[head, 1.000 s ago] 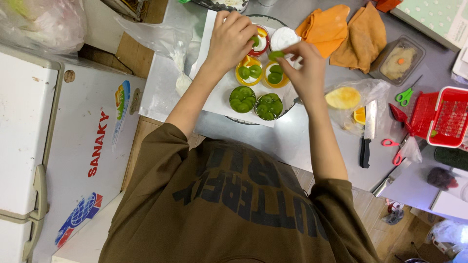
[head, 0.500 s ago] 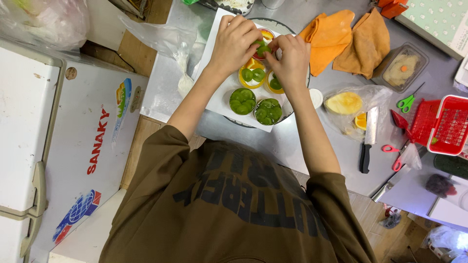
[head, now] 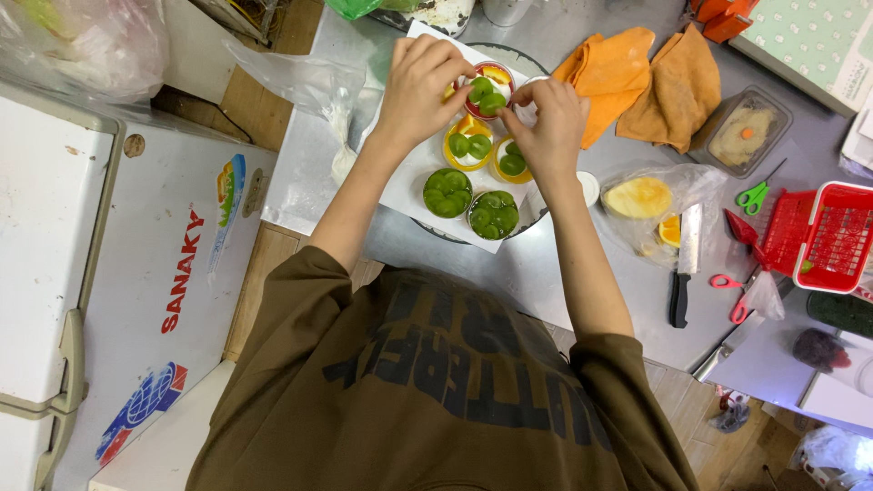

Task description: The person assembles small dessert cups by placing fruit slices and kiwi pieces on top of a white cream base. They use a knife to cut fruit and a piping bag to add cream, then arrange the finished cups on a tray.

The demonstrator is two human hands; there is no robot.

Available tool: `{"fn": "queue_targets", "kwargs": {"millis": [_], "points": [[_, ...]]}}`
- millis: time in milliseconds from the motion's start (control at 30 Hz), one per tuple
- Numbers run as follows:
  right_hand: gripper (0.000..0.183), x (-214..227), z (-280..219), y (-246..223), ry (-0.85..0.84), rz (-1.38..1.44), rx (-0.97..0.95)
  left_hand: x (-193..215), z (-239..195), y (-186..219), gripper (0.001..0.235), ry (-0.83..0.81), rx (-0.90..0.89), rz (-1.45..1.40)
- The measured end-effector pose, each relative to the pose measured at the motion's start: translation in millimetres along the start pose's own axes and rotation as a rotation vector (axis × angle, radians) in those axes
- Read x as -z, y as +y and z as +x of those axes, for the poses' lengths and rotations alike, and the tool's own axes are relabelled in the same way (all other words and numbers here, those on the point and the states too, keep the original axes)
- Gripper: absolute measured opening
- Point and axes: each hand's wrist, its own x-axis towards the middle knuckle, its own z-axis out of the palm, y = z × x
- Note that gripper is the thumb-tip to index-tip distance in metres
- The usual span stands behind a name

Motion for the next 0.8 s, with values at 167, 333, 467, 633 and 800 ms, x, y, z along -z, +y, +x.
{"fn": "queue_targets", "kwargs": {"millis": [167,333,467,633,800], "points": [[0.026,-6,-7,3,-0.003,-0.016,-0.015,-5,-3,1,0.016,-0.023,0.008,0.008],[0.024,-9,-6,4,0.035,-0.026,-0.013,-3,-2,3,0.016,-0.011,0.002,0.016],[0.025,7,-17,3,0.047,-0.019,-0.047,11,-11,1,0.019,0.056,0.053,0.019],[0.021,37,-50,0,0.074,-0.026,-0.168,41,-70,3,0.028,0.160,0.338,0.024],[0.025,24,-42,-2,0.095,-0.051,-0.072,43,-144,17,0.037,0.134,0.530,0.018]]}}
